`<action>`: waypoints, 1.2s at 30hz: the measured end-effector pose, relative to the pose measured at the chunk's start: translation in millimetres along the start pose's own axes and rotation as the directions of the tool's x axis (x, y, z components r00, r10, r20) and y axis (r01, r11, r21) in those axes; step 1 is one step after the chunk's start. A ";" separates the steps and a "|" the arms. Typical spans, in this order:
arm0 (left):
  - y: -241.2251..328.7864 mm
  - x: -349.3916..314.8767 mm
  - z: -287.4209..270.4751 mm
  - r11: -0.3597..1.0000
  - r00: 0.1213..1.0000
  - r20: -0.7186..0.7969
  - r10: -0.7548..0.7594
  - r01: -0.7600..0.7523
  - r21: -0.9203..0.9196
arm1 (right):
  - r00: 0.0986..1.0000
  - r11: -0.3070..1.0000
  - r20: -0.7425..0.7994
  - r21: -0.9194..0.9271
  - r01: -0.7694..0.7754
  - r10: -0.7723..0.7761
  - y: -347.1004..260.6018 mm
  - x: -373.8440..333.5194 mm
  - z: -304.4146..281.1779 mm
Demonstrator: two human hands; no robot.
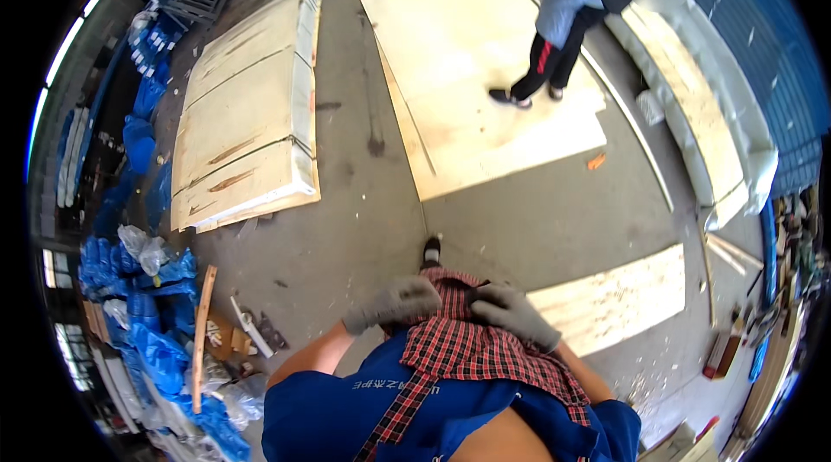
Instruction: The person uses a utility knife to score and separate large plywood sheets on the workshop floor. They align the sheets, score along seams, and break the wood apart into smaller pieces with assistance from a coworker.
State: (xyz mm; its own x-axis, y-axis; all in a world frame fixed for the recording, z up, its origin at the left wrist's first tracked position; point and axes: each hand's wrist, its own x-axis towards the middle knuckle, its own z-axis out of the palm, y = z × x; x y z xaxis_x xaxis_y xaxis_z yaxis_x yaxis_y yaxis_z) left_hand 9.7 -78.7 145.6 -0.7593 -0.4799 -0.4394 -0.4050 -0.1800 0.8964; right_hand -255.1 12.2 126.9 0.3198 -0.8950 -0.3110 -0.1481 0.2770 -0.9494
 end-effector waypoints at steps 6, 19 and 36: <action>-48.5 24.9 -37.3 0.827 0.833 0.363 0.419 -0.515 0.227 | 0.926 0.955 0.243 0.006 0.298 -0.290 -32.3 77.4 5.7; -57.4 -22.3 -135.2 0.947 0.961 0.118 0.249 -0.267 0.178 | 0.780 0.998 0.625 0.053 -0.023 -0.015 -42.6 228.5 66.8; 8.3 70.8 -237.1 0.984 0.995 0.079 0.061 -0.074 0.164 | 0.890 0.876 0.106 -0.160 0.456 -0.444 -95.4 373.3 -15.1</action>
State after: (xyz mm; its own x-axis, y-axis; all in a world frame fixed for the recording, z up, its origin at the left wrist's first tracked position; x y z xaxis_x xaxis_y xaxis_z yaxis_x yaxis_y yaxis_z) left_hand 73.3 -317.8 135.6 -0.8206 -0.4207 -0.3867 -0.4258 -0.0010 0.9048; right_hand -135.7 -353.6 102.0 0.4493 -0.8823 0.1403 -0.1333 -0.2215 -0.9660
